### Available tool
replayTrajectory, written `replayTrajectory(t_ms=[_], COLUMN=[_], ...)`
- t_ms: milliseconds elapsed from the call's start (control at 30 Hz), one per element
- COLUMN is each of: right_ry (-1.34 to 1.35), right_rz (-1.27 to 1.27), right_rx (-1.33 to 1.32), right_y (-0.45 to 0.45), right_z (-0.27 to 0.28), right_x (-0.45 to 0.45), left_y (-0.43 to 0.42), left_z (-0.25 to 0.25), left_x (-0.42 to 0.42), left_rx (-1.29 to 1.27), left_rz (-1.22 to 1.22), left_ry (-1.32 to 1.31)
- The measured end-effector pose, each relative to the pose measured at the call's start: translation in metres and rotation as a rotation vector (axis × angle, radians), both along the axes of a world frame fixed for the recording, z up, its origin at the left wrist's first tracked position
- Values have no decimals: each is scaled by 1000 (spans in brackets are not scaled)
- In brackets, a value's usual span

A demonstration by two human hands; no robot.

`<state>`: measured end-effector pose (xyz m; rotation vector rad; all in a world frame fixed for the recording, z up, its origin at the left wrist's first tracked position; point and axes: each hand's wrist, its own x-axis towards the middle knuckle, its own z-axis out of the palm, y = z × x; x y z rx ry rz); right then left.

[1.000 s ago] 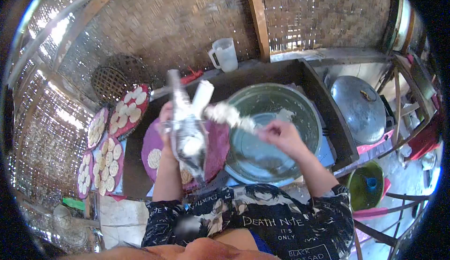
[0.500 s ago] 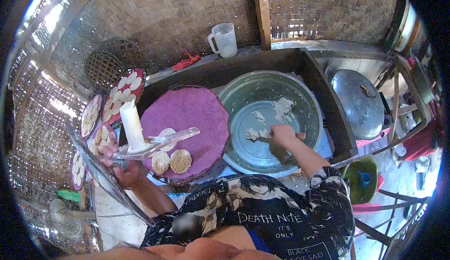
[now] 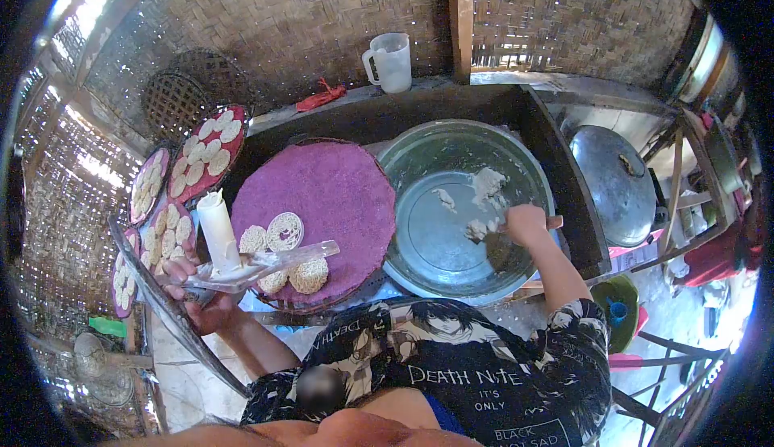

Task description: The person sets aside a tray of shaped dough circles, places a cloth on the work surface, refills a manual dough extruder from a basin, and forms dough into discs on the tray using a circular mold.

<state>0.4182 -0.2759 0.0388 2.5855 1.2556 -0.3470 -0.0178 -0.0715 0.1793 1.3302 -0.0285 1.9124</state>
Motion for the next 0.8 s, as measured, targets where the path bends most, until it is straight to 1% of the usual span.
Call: replayTrajectory(t_ms=[67, 167, 267, 367, 467, 567, 600, 667, 733, 767, 800], right_ry=[-4, 39, 67, 92, 98, 91, 71, 33, 274, 776, 1286], right_rz=[15, -36, -30, -19, -47, -33, -11, 68, 166, 155, 120], right_rx=[14, 119, 291, 315, 347, 358, 363, 383, 686, 760, 785], right_y=[-4, 2, 11, 30, 40, 47, 45, 47, 71, 83, 93], right_z=[1, 0, -37, -83, -87, -106, -100, -56, -17, 8, 44], right_x=[-2, 0, 8, 18, 16, 16, 10, -10, -35, -58, -98], left_y=[2, 1, 2, 2, -5, -4, -3, -1, 8, 16, 24], left_z=[-2, -1, -1, -2, 4, -2, -4, -6, -1, 4, 8], left_x=[-1, 1, 0, -3, -2, -8, -11, -16, -8, 2, 13], left_rx=[-9, -9, 7, 12, -14, -32, -48, -71, 28, 72, 113], left_rz=[-6, -5, -68, -26, -36, -27, -32, -10, -173, -251, -333], left_ry=[-4, 0, -6, 25, 13, -21, -12, -1, -19, -21, -19])
